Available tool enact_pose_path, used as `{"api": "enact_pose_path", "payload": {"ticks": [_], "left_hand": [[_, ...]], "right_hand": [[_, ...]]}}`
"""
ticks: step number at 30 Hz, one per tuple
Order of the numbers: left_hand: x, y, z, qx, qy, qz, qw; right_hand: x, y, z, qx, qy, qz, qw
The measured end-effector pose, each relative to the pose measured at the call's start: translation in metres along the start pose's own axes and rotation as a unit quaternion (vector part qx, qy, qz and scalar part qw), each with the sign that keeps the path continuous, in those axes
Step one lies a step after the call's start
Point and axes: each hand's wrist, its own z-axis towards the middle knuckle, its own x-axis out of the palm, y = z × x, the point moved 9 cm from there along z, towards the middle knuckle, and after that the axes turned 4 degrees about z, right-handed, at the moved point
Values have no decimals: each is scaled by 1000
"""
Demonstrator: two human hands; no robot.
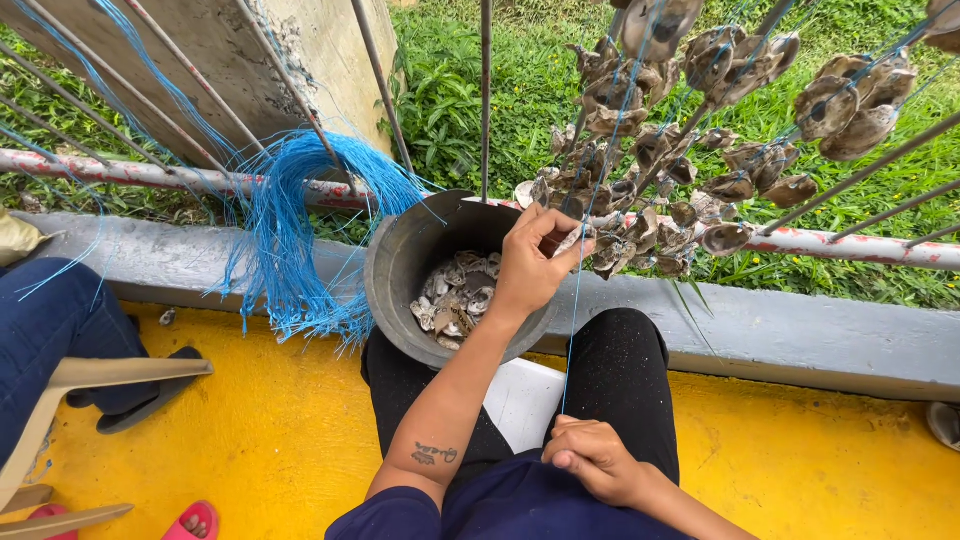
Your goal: Tying oyster shells onto blue plastic strings for aquaculture.
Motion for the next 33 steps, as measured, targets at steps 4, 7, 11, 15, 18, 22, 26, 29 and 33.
{"api": "enact_pose_path", "payload": {"ticks": [4, 7, 11, 15, 18, 22, 26, 29, 33], "left_hand": [[2, -6, -1, 26, 3, 36, 999], [4, -11, -1, 15, 14, 49, 999], [1, -19, -4, 45, 25, 60, 997], [-9, -15, -1, 52, 38, 60, 996], [-18, -9, 1, 79, 83, 91, 989], [-29, 99, 11, -3, 147, 145, 979], [-27, 254, 8, -130, 254, 295, 912], [-15, 319, -3, -187, 344, 425, 816], [-6, 393, -17, -214, 379, 550, 713]], "right_hand": [[6, -24, -12, 24, -14, -3, 1000], [8, -41, -18, 39, -40, 43, 997], [2, -47, -19, 51, -43, 61, 996], [-17, -53, -20, 75, -43, 45, 995], [-31, -44, -18, 54, -90, 49, 993], [-36, -24, -13, 19, -108, 55, 992], [-45, -24, -15, 13, -154, 67, 986], [-49, -20, -17, 1, -164, 39, 986], [-52, -15, -21, -3, -172, -2, 985]]}}
